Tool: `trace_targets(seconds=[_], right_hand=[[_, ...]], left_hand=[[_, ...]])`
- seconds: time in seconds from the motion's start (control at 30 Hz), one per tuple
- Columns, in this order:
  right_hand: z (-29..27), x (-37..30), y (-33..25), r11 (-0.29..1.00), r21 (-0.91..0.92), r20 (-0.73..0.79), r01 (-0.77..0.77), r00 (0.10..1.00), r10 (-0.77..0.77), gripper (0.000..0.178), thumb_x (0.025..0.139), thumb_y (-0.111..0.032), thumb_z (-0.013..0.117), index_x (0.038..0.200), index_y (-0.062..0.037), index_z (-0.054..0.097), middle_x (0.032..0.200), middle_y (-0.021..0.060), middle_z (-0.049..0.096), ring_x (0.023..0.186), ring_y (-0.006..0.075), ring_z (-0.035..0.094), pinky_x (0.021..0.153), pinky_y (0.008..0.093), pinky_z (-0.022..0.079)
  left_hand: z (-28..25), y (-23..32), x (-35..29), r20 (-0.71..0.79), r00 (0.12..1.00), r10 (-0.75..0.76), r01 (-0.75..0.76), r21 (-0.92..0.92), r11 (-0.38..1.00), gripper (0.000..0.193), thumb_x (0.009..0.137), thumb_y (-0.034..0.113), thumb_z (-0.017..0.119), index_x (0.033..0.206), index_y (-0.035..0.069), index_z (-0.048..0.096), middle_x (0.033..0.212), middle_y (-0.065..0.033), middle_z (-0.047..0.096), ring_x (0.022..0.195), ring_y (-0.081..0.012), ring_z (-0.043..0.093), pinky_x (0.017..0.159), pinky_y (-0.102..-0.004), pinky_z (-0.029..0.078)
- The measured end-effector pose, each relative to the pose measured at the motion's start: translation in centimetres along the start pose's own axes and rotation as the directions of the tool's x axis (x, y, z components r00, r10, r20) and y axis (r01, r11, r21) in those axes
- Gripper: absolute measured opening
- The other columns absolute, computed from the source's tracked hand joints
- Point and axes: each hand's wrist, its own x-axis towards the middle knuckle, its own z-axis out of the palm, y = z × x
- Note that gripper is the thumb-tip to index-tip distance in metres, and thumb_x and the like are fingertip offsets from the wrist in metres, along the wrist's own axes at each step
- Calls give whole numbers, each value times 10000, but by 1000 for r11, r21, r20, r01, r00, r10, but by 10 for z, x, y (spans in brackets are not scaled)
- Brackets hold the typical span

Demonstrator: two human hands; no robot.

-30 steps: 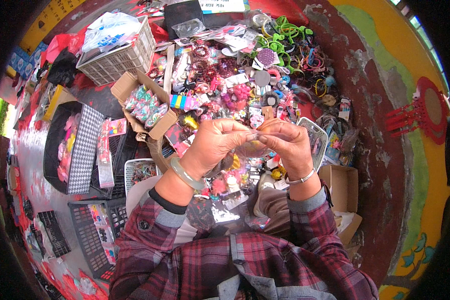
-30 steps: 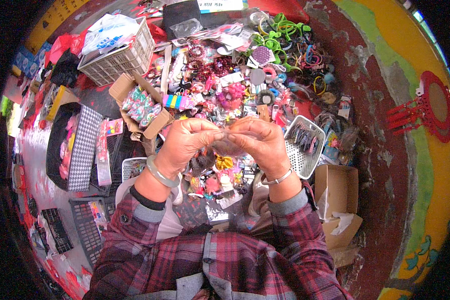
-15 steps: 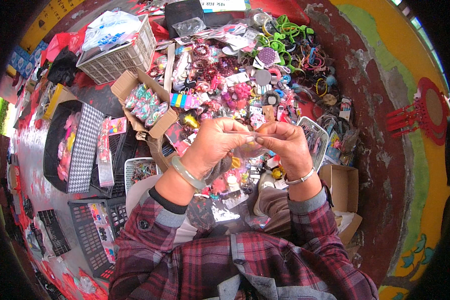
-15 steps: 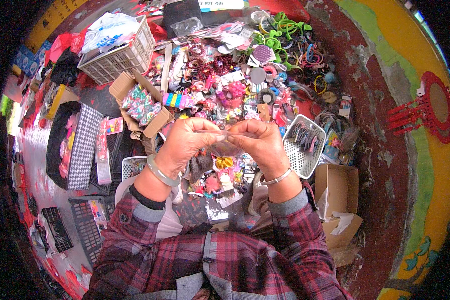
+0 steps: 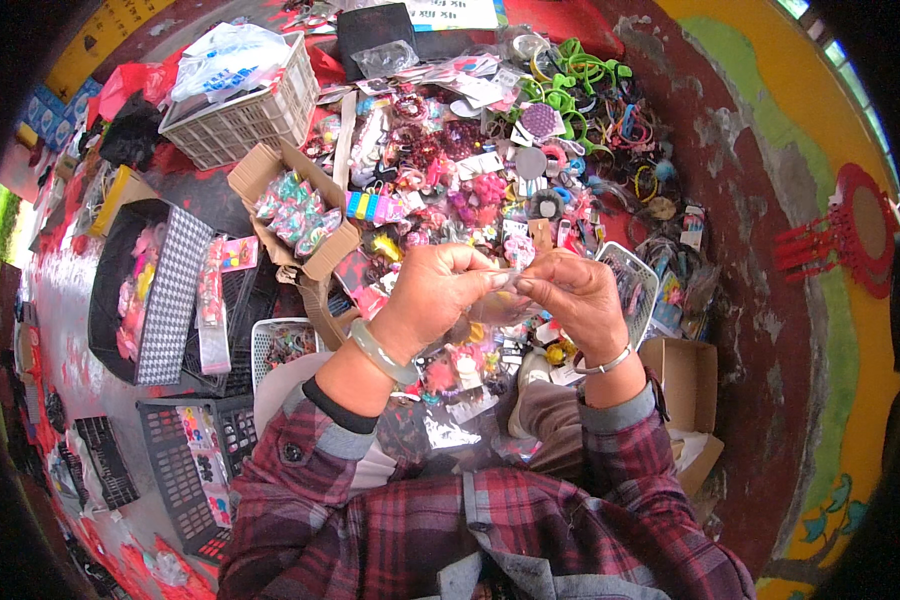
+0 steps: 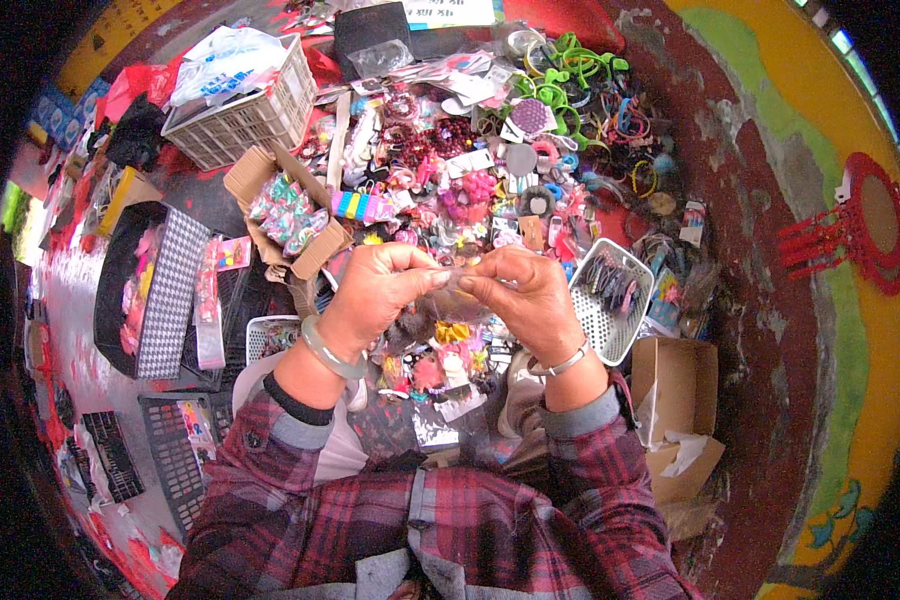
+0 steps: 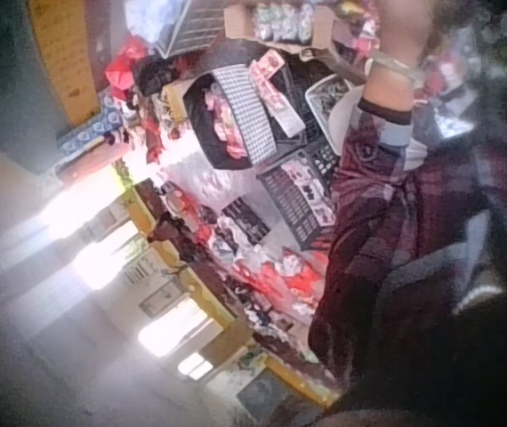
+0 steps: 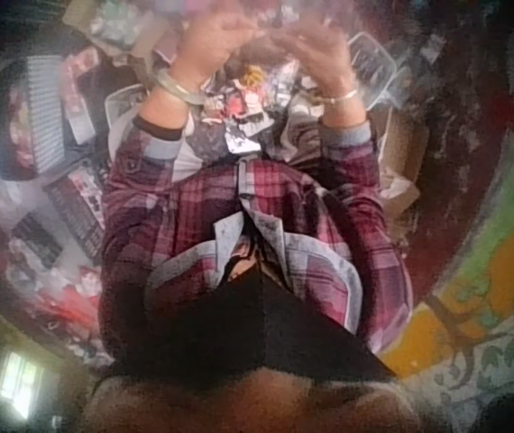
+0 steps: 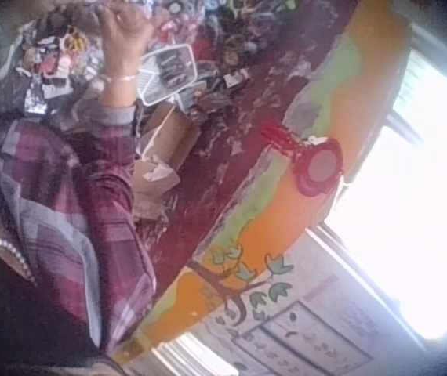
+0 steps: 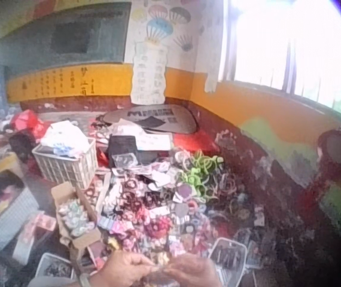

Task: The person picks up a plastic bag containing hair accessories, wipes it with a cloth, and places it into a cardboard box before selecting another plastic bag from a pile.

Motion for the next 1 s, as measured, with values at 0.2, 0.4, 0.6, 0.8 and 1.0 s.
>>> trace_targets(seconds=[0.2,0.4,0.6,0.8,1.0], right_hand=[[-14,0,-8,994,-14,-29,113,993,-113,84,714,-59,731,703,-15,662,708,49,620,675,122,562,617,259,440],[-15,-1,-16,962,249,-33,115,993,-110,118,711,-74,741,675,-10,648,710,48,618,682,124,550,617,259,422],[-28,-2,-12,951,291,-130,109,989,-73,132,743,-78,705,662,-19,619,731,60,618,690,130,543,638,265,418],[-93,-9,14,811,505,-323,296,936,-141,236,908,-173,535,768,-1,615,807,105,625,791,170,564,763,296,422],[-38,5,1,910,415,-132,15,990,44,549,867,-337,584,1279,3,457,1224,154,544,1140,229,515,935,353,405]], left_hand=[[-4,14,-2,14,1000,1,-1,3,1000,120,814,123,664,806,3,671,689,22,605,612,-26,493,551,-182,375],[-10,19,-4,15,1000,12,-11,-19,1000,117,802,146,678,784,31,672,648,18,592,565,-36,489,513,-184,361],[-17,30,-6,-63,997,-38,37,-25,999,137,803,167,677,775,35,654,675,-3,608,540,-50,505,488,-188,382],[-87,41,-9,-316,945,87,-177,-268,947,153,802,180,678,784,44,611,707,-45,634,471,-70,517,404,-159,361],[-74,45,-6,-279,960,29,-71,-142,987,174,798,202,691,793,36,638,717,-34,643,457,-53,503,402,-152,326]])
